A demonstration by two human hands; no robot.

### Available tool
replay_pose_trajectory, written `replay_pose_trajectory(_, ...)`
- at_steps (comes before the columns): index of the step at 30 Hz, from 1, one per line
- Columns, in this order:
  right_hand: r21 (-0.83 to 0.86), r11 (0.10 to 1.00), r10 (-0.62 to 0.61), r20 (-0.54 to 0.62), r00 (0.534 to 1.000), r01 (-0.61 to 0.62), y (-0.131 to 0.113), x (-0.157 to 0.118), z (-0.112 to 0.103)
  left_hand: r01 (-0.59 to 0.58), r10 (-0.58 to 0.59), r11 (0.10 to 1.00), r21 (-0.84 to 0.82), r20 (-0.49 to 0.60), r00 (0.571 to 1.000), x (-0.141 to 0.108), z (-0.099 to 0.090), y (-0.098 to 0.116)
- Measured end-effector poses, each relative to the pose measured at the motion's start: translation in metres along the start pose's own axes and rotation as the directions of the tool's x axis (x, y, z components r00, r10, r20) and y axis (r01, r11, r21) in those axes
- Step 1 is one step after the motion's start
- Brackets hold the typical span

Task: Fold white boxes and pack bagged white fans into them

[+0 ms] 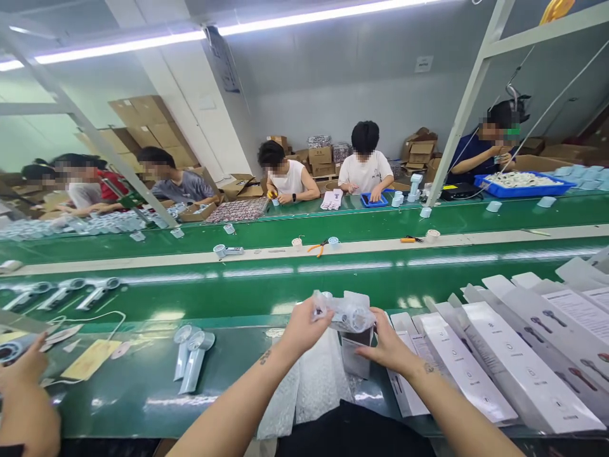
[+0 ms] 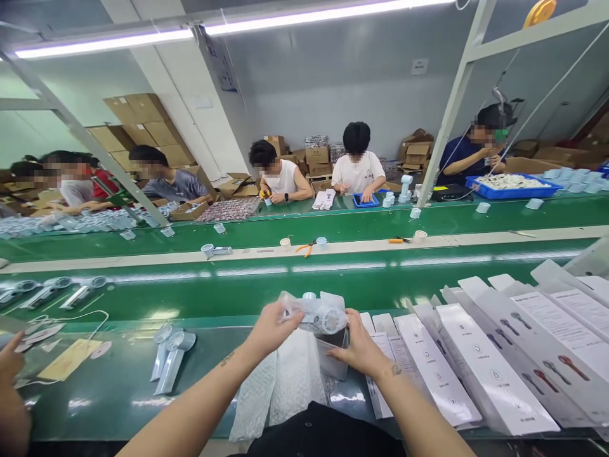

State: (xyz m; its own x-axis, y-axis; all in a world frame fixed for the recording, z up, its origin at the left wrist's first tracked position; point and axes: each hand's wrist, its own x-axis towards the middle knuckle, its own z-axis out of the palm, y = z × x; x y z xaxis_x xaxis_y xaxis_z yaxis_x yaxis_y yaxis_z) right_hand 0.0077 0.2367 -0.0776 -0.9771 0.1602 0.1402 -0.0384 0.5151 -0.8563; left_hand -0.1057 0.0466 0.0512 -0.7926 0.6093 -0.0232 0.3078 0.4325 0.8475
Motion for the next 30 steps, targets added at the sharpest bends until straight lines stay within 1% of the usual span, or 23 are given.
replay_pose_trajectory(1, 0.009, 1.0, -0.002, -0.006, 1.0, 0.002, 0.003, -0.003, 0.003, -0.071, 0.06, 0.975, 0.209, 0.057, 0.997, -0.001, 0.006, 0.005)
replay_pose_trajectory(2, 0.014, 1.0, -0.011, -0.003, 1.0, 0.011, 0.004, -0.006, 0.004, -0.143, 0.095, 0.916, 0.376, 0.142, 0.985, -0.002, 0.013, 0.012)
replay_pose_trajectory(3, 0.019, 0.999, -0.028, 0.01, 1.0, 0.028, 0.003, -0.008, 0.005, -0.213, 0.101, 0.843, 0.494, 0.245, 0.964, -0.001, 0.021, 0.02)
replay_pose_trajectory(5, 0.028, 0.998, -0.051, 0.02, 0.999, 0.05, 0.001, -0.012, 0.006, -0.327, 0.049, 0.721, 0.61, 0.426, 0.903, 0.004, 0.037, 0.038)
replay_pose_trajectory(6, 0.029, 0.998, -0.048, 0.009, 0.999, 0.047, 0.001, -0.013, 0.006, -0.361, 0.022, 0.69, 0.627, 0.48, 0.877, 0.008, 0.045, 0.045)
replay_pose_trajectory(8, 0.031, 0.999, -0.026, -0.035, 0.999, 0.027, 0.003, -0.016, 0.006, -0.385, -0.012, 0.686, 0.618, 0.538, 0.843, 0.015, 0.057, 0.051)
replay_pose_trajectory(11, 0.091, 0.996, 0.023, -0.129, 0.991, -0.011, 0.01, -0.023, 0.006, -0.359, -0.03, 0.727, 0.586, 0.55, 0.835, 0.013, 0.066, 0.042)
replay_pose_trajectory(13, 0.176, 0.984, 0.048, -0.157, 0.986, -0.02, 0.014, -0.028, 0.008, -0.379, 0.047, 0.732, 0.566, 0.513, 0.857, 0.001, 0.072, 0.028)
replay_pose_trajectory(15, 0.244, 0.968, 0.097, -0.143, 0.985, -0.06, 0.015, -0.032, 0.012, -0.423, 0.118, 0.714, 0.558, 0.5, 0.858, -0.015, 0.081, 0.012)
replay_pose_trajectory(17, 0.252, 0.96, 0.148, -0.104, 0.984, -0.117, 0.012, -0.034, 0.012, -0.494, 0.157, 0.687, 0.533, 0.554, 0.817, -0.028, 0.092, -0.002)
replay_pose_trajectory(18, 0.25, 0.958, 0.167, -0.09, 0.982, -0.14, 0.009, -0.032, 0.009, -0.534, 0.192, 0.682, 0.5, 0.582, 0.79, -0.034, 0.094, -0.009)
replay_pose_trajectory(19, 0.245, 0.958, 0.174, -0.084, 0.981, -0.149, 0.007, -0.027, 0.004, -0.565, 0.253, 0.684, 0.461, 0.577, 0.777, -0.038, 0.094, -0.017)
replay_pose_trajectory(20, 0.238, 0.96, 0.173, -0.09, 0.981, -0.147, 0.004, -0.02, -0.004, -0.575, 0.331, 0.696, 0.431, 0.518, 0.789, -0.042, 0.09, -0.027)
replay_pose_trajectory(21, 0.234, 0.962, 0.173, -0.11, 0.979, -0.143, 0.003, -0.009, -0.014, -0.555, 0.397, 0.719, 0.419, 0.407, 0.822, -0.045, 0.081, -0.037)
replay_pose_trajectory(22, 0.231, 0.963, 0.172, -0.142, 0.975, -0.136, 0.002, 0.006, -0.025, -0.482, 0.409, 0.763, 0.431, 0.256, 0.876, -0.049, 0.068, -0.05)
replay_pose_trajectory(23, 0.225, 0.965, 0.178, -0.194, 0.965, -0.133, 0.003, 0.023, -0.037, -0.335, 0.34, 0.826, 0.453, 0.074, 0.937, -0.054, 0.052, -0.065)
replay_pose_trajectory(24, 0.225, 0.966, 0.18, -0.244, 0.953, -0.125, 0.006, 0.043, -0.049, -0.141, 0.214, 0.873, 0.468, -0.107, 0.971, -0.06, 0.034, -0.081)
replay_pose_trajectory(25, 0.221, 0.968, 0.179, -0.294, 0.939, -0.116, 0.01, 0.064, -0.058, 0.129, 0.006, 0.881, 0.455, -0.284, 0.959, -0.067, 0.017, -0.098)
replay_pose_trajectory(26, 0.221, 0.969, 0.186, -0.342, 0.921, -0.114, 0.016, 0.085, -0.066, 0.418, -0.242, 0.822, 0.387, -0.426, 0.872, -0.074, 0.001, -0.115)
replay_pose_trajectory(27, 0.226, 0.968, 0.19, -0.361, 0.913, -0.112, 0.023, 0.104, -0.071, 0.562, -0.363, 0.756, 0.336, -0.5, 0.786, -0.082, -0.011, -0.131)
replay_pose_trajectory(28, 0.234, 0.966, 0.195, -0.369, 0.909, -0.112, 0.029, 0.122, -0.073, 0.678, -0.471, 0.681, 0.277, -0.544, 0.695, -0.09, -0.019, -0.145)
replay_pose_trajectory(29, 0.244, 0.962, 0.205, -0.367, 0.907, -0.119, 0.036, 0.136, -0.074, 0.752, -0.549, 0.62, 0.225, -0.56, 0.621, -0.097, -0.021, -0.157)
replay_pose_trajectory(30, 0.255, 0.958, 0.219, -0.358, 0.908, -0.13, 0.042, 0.147, -0.074, 0.797, -0.607, 0.575, 0.184, -0.558, 0.566, -0.103, -0.019, -0.167)
